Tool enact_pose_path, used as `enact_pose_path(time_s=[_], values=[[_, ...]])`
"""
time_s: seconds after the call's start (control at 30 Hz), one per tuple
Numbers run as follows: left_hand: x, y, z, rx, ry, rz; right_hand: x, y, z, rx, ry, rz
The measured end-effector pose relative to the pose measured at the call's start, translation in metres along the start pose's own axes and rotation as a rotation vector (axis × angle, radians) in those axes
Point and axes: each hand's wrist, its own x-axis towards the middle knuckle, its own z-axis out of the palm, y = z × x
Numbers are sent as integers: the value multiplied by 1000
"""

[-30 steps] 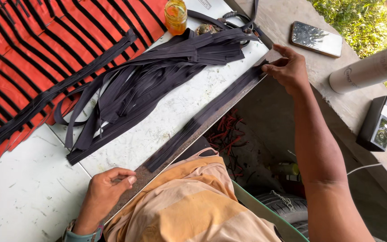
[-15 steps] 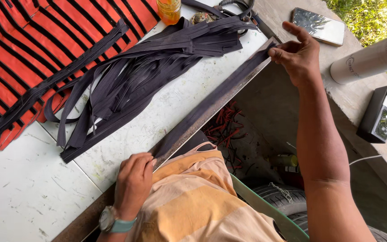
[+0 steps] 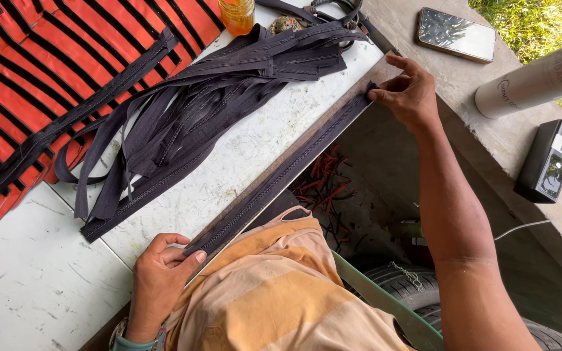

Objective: The person repeatedly applies a yellow adhesive from a small jar onto black zipper tapes laid on a white table. They use their finger to spread the glue along the length of each zipper, then place the treated zipper aside. The process is repeated for multiple zippers.

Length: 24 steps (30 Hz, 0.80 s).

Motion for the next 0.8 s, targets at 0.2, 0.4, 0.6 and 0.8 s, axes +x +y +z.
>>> enact_pose_path(time_s=[0.2,0.4,0.6,0.8], values=[[-3,12,5,77,52,11,-1,-7,4,-273,72,-148],[-5,18,10,128,79,30,20,-67,-9,-213,150,-431],[4,10,0,108,-7,-42,74,-161,80,-428,-65,-820],[11,9,-5,2,-67,-190,141,-179,147,-815,-159,-801]])
